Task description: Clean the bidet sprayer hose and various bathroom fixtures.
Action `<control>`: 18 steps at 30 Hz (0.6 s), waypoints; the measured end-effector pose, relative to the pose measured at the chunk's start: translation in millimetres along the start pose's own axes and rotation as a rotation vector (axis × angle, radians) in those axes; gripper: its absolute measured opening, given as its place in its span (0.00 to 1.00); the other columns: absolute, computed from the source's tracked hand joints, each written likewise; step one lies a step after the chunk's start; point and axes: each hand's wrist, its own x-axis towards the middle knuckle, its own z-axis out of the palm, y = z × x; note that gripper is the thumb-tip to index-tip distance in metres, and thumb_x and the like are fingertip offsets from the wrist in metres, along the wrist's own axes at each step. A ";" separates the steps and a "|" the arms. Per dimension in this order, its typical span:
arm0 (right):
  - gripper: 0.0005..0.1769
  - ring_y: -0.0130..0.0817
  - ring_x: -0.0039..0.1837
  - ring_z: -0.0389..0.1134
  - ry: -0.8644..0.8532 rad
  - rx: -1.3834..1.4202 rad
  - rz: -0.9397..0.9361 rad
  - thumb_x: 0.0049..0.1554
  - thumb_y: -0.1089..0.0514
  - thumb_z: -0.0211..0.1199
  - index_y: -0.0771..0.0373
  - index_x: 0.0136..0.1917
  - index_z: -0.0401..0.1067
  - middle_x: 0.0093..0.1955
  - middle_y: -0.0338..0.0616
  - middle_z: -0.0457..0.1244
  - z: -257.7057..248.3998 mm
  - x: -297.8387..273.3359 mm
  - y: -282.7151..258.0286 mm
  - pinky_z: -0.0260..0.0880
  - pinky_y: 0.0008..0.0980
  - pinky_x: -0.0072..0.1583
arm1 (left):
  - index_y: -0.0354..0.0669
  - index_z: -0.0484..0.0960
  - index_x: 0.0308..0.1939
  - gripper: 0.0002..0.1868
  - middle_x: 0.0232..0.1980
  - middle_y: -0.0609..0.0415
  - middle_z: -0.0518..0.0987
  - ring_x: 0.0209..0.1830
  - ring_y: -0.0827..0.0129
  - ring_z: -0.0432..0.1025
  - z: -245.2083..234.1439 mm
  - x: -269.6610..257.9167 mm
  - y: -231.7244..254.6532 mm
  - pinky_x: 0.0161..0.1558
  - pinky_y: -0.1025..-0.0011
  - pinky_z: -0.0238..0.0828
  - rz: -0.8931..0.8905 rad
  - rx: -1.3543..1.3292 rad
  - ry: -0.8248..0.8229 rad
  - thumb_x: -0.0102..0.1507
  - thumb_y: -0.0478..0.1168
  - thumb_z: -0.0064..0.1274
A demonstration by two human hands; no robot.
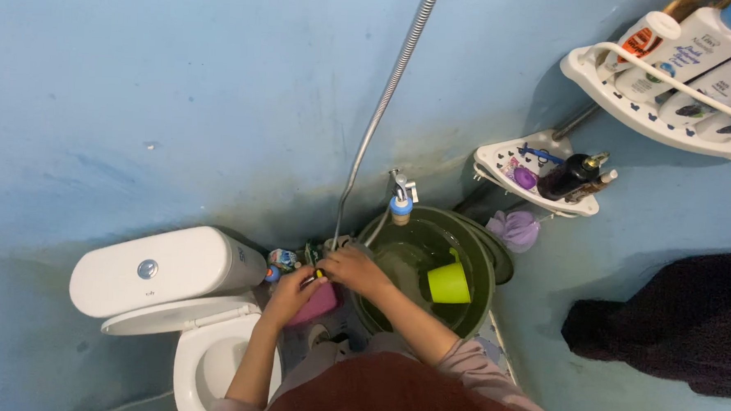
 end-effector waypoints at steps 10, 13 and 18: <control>0.27 0.48 0.62 0.66 -0.117 0.040 0.074 0.52 0.56 0.67 0.50 0.66 0.72 0.56 0.44 0.66 23.0 -3.4 75.1 0.64 0.47 0.62 | 0.38 0.84 0.45 0.16 0.29 0.51 0.83 0.28 0.70 0.78 -6.2 -2.4 -14.2 0.34 0.70 0.73 -0.211 -0.003 0.066 0.63 0.48 0.58; 0.24 0.48 0.64 0.65 -0.113 0.097 0.118 0.51 0.55 0.67 0.51 0.63 0.72 0.57 0.44 0.66 41.6 -0.3 102.0 0.63 0.47 0.65 | 0.39 0.84 0.46 0.17 0.31 0.52 0.85 0.30 0.73 0.80 -8.9 -7.3 -32.2 0.35 0.70 0.73 -0.223 -0.016 0.115 0.64 0.49 0.57; 0.21 0.50 0.66 0.64 -0.159 -0.050 0.131 0.55 0.61 0.59 0.54 0.62 0.75 0.63 0.46 0.66 95.9 -0.9 171.7 0.61 0.48 0.66 | 0.36 0.85 0.39 0.16 0.24 0.53 0.73 0.26 0.73 0.63 -12.1 -16.9 -45.9 0.30 0.69 0.60 -0.371 -0.056 0.165 0.65 0.48 0.57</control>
